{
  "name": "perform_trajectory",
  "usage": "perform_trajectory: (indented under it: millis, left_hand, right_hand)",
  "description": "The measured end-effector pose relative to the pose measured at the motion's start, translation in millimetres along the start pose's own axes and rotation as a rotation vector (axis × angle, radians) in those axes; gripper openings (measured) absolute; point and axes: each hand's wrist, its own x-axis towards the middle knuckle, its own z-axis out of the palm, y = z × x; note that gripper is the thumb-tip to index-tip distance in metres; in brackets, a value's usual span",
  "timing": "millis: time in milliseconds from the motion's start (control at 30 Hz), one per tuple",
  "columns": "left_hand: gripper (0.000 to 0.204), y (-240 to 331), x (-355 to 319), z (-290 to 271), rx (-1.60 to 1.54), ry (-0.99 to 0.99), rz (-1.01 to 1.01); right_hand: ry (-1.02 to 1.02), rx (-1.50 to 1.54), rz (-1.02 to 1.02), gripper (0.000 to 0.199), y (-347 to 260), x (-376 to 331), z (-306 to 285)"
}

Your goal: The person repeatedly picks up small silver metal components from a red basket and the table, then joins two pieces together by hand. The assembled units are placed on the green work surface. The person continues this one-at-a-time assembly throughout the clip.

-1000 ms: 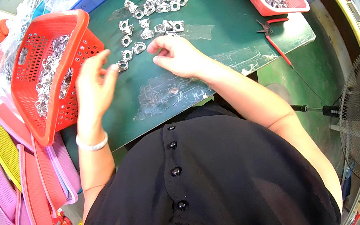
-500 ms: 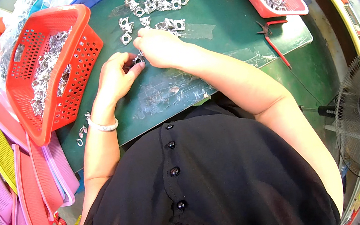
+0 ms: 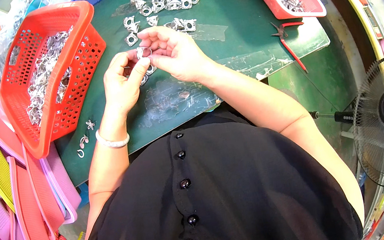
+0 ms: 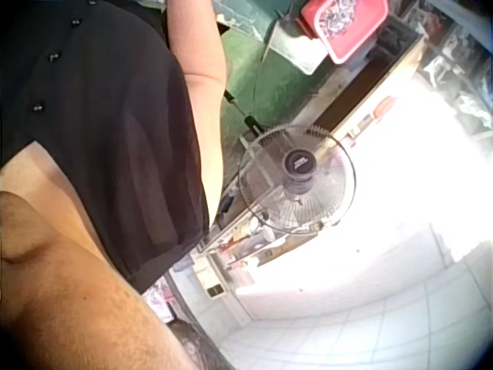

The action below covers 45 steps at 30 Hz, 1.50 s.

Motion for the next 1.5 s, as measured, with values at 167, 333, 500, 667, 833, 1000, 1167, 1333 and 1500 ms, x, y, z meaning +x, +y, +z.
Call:
perform_trajectory:
  millis: [167,333,500,667,833,1000,1167,1333,1500]
  left_hand:
    - [0.032,-0.8,-0.6,-2.7,0.210,0.088,0.214]
    - [0.033,0.7,-2.3,-2.7,0.229,0.133,0.273]
    - [0.035,-0.3,-2.7,-4.6,0.210,0.125,0.294]
    - [0.035,-1.8,-2.5,-5.1,0.213,0.137,0.318]
    - [0.035,-2.5,-2.8,-5.7,0.229,0.144,0.324]
    - [0.038,-4.3,-3.0,-6.3,0.245,0.149,0.331]
    - [0.029,-4.8,-2.8,-6.6,-0.159,0.103,-0.003]
    - [0.034,-21.3,3.8,-23.7,-1.029,-0.184,-0.531]
    - [0.037,-27.1,5.6,-26.9,-1.169,-0.299,-0.540]
  right_hand:
    - [0.011,-0.173,-0.021,0.042,6.7,-3.9,-1.2]
    - [-0.086,-0.681,0.008,0.043,5.2,-1.5,-3.7]
    - [-0.188,-0.800,-0.016,0.033,11.4,-0.2,-1.9]
    - [-0.268,-0.976,-0.095,0.031,7.8,2.2,3.6]
    - [-0.268,-1.114,-0.152,0.023,8.9,-1.1,2.1]
    - [-0.274,-1.115,-0.142,0.018,6.1,-1.4,0.0]
    - [-0.254,-1.017,-0.083,0.017,0.4,-2.6,-5.1]
    - [-0.105,-0.692,0.209,0.010,-5.0,-5.3,-8.2]
    - [0.015,-0.167,0.443,0.015,-12.2,-4.8,-12.2]
